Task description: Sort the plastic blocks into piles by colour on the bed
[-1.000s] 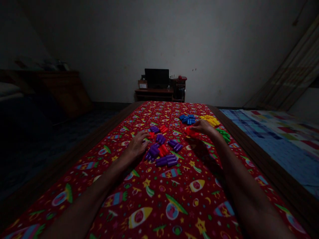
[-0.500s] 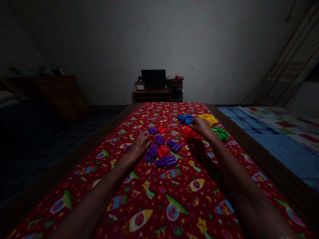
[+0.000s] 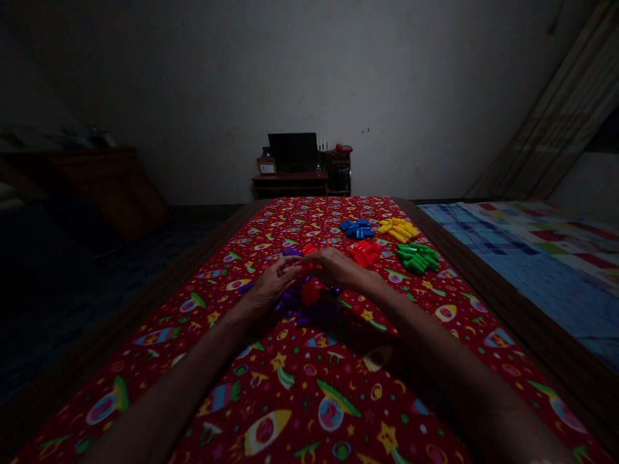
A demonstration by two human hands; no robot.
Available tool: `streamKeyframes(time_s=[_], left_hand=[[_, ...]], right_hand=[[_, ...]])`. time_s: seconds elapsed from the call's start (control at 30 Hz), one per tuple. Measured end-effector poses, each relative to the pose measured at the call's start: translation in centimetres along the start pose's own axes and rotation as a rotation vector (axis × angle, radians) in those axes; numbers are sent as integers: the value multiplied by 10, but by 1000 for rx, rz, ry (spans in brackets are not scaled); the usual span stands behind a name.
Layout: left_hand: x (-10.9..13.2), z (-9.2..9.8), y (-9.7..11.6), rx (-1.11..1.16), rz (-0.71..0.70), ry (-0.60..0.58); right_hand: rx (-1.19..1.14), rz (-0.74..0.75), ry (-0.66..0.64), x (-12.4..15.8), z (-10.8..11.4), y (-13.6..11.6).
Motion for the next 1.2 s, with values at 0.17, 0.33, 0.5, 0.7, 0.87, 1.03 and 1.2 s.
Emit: streamKeyframes(time_s=[0.17, 0.33, 0.5, 0.7, 0.87, 1.03, 1.2], left_hand=[[8, 5, -1, -188, -124, -35], [18, 9, 8, -603, -296, 42], [19, 0, 1, -722, -445, -17], [18, 2, -4, -763, -488, -30], [18, 3, -4, -771, -509, -34], [16, 4, -7, -770, -526, -37], [14, 3, -15, -773, -535, -26]], right_hand=[[167, -170, 145, 11, 39, 19], [343, -585, 227, 40, 85, 60], [351, -816, 66, 60, 95, 90], [342, -901, 17, 60, 88, 101], [422, -929, -27, 60, 93, 89], [583, -940, -17, 57, 97, 69], [627, -789, 101, 41, 81, 49]])
Point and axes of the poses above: each hand's wrist, its own x-axis away from the middle knuckle, its own z-axis out of the back of the hand, y = z × x, the point moved 2 cm from there along -x, towards the middle knuckle, and after that the axes turned 8 degrees about -x, right-handed, at the moved point
